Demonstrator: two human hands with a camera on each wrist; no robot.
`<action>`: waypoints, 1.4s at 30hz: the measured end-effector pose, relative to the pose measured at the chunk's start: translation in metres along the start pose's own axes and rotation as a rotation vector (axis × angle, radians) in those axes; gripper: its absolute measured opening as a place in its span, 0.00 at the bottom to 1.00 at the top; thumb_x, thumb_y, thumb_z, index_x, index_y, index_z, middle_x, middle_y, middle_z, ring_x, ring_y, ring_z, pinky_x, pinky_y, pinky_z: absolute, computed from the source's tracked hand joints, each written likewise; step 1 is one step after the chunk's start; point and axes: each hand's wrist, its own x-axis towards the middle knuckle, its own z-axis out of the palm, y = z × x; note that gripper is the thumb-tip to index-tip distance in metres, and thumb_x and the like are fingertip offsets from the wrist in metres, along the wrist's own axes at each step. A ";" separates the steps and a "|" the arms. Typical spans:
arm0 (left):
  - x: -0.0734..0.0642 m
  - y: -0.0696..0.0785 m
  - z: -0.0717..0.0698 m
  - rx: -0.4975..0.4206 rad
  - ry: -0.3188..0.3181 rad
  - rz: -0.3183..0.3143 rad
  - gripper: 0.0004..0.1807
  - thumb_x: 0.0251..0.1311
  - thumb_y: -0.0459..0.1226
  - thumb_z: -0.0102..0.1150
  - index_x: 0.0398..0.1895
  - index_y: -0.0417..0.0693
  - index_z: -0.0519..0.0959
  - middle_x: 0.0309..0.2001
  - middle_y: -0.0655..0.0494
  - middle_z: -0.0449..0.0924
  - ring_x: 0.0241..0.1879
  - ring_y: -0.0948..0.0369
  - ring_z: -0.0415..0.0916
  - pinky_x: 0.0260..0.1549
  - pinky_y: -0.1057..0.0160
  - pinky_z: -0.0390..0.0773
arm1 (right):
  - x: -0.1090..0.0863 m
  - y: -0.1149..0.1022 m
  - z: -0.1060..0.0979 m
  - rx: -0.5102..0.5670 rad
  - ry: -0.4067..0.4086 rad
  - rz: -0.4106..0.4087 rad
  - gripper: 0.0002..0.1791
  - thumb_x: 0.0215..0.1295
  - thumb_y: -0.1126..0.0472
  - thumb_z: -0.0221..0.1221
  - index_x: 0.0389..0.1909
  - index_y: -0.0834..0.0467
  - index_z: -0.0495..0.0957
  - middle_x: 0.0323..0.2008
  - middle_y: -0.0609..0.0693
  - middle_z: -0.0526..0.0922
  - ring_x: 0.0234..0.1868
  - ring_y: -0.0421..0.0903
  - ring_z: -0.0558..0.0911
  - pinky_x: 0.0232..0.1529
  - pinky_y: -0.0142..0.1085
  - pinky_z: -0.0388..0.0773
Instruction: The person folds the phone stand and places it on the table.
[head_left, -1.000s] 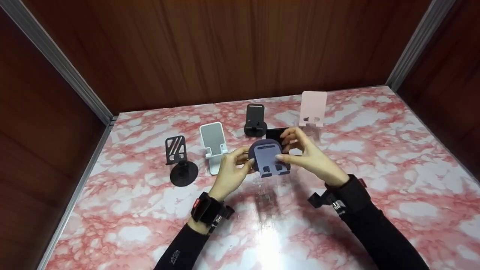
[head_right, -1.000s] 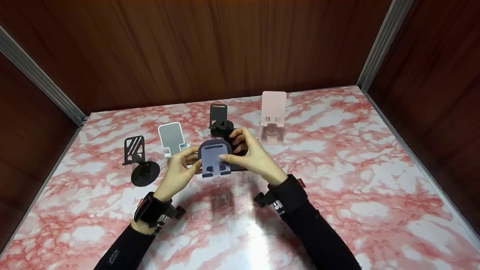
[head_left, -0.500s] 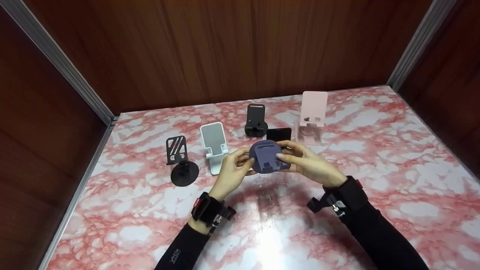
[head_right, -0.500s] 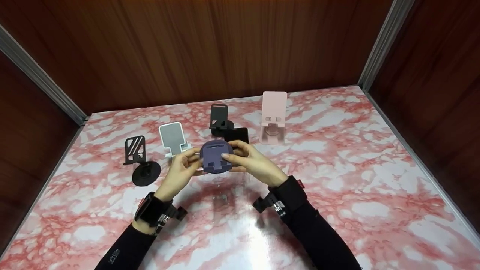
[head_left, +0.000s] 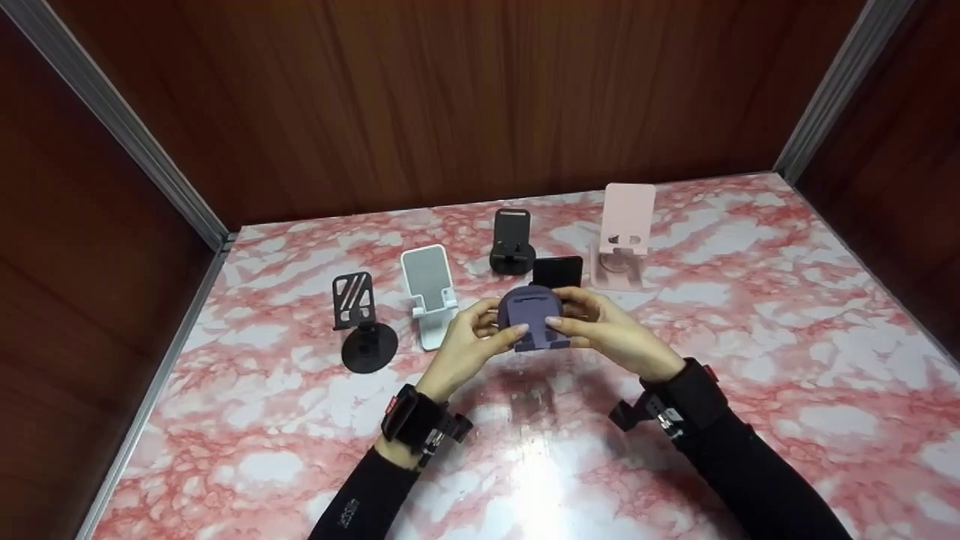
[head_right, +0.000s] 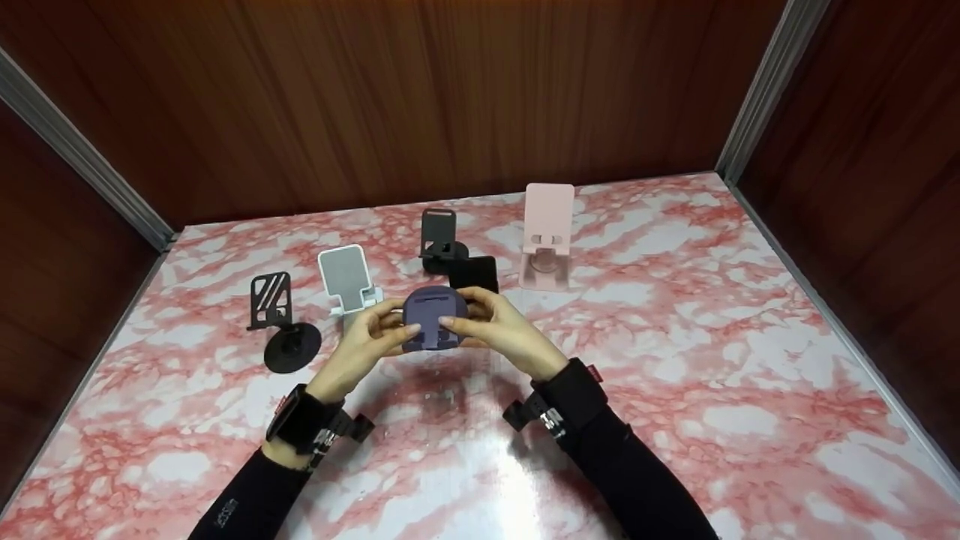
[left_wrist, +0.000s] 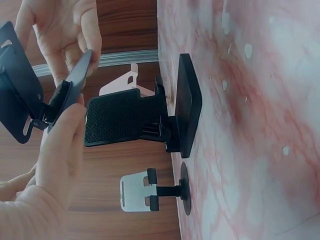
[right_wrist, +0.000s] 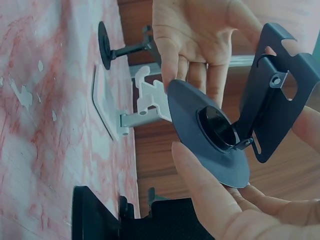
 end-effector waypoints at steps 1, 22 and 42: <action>0.000 0.000 0.000 -0.003 0.000 -0.001 0.24 0.59 0.34 0.65 0.56 0.33 0.73 0.43 0.43 0.82 0.40 0.56 0.82 0.44 0.53 0.82 | 0.000 0.000 0.000 -0.008 0.003 0.001 0.34 0.67 0.62 0.60 0.68 0.68 0.56 0.58 0.63 0.72 0.53 0.51 0.78 0.54 0.43 0.77; 0.000 -0.002 -0.002 0.020 -0.016 -0.011 0.24 0.55 0.32 0.67 0.54 0.32 0.74 0.42 0.42 0.83 0.37 0.57 0.81 0.41 0.56 0.84 | 0.000 0.001 -0.001 -0.062 0.002 0.004 0.35 0.65 0.65 0.62 0.69 0.69 0.57 0.57 0.64 0.73 0.53 0.52 0.78 0.53 0.42 0.78; 0.001 -0.002 -0.003 0.028 -0.027 -0.030 0.25 0.51 0.29 0.70 0.54 0.34 0.75 0.40 0.45 0.84 0.35 0.58 0.81 0.36 0.62 0.83 | 0.001 0.004 -0.002 -0.151 -0.007 -0.038 0.32 0.62 0.65 0.64 0.65 0.68 0.63 0.52 0.63 0.78 0.50 0.54 0.80 0.48 0.43 0.81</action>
